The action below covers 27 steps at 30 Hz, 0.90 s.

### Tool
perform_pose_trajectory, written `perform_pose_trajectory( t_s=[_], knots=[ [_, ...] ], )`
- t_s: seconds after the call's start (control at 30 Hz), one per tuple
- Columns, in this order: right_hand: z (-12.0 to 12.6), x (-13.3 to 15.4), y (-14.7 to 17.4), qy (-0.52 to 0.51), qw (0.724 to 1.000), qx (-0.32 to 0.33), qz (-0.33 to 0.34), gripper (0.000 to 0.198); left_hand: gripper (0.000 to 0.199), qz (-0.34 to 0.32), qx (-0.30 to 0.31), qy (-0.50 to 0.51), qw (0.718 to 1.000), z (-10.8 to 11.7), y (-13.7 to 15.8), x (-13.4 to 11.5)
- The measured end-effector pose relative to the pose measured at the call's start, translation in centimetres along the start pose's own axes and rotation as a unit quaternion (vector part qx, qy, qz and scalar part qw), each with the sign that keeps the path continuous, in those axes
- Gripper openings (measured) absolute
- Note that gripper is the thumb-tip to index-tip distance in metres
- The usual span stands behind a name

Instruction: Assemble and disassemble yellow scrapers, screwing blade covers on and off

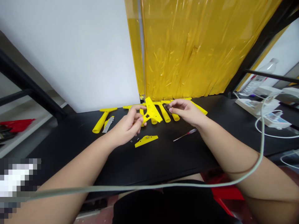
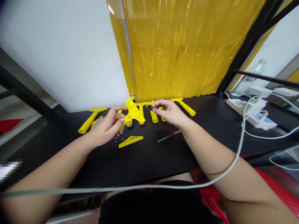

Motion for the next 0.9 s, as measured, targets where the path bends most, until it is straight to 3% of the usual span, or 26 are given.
perform_pose_trajectory(
  t_s=[0.1,0.23,0.5,0.6,0.77,0.9],
  knots=[
    [0.0,0.7,0.1,0.083,0.993,0.002,0.079,0.016,0.038,0.01,0.048,0.037,0.998,-0.6,0.1,-0.3],
    [-0.9,1.5,0.6,0.069,0.991,0.048,0.101,0.014,0.043,-0.002,0.056,0.007,0.998,-0.9,0.1,-0.1],
    [-3.4,1.6,1.6,0.069,0.986,0.134,0.066,0.017,0.044,-0.015,0.063,-0.037,0.997,-1.3,-0.1,0.4],
    [-3.7,0.5,1.5,0.039,0.99,0.133,0.035,0.018,0.043,-0.023,0.065,-0.053,0.996,-1.3,-0.1,0.1],
    [-3.8,-0.6,1.4,-0.015,0.993,0.117,-0.02,0.042,0.041,-0.045,0.057,-0.095,0.993,-1.3,-0.1,-0.4],
    [-4.0,-0.9,1.4,-0.011,0.99,0.136,-0.044,0.039,0.043,-0.078,0.046,-0.125,0.988,-1.3,-0.1,-0.6]
  ],
)
Point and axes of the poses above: each hand's wrist, its own y-axis away from the middle knuckle, its own z-axis out of the back of the hand, x = y × z, the point moved 4 cm from there along -y, towards the middle knuckle, and after that the axes turned 10 degrees about -y, right-handed, at the moved point
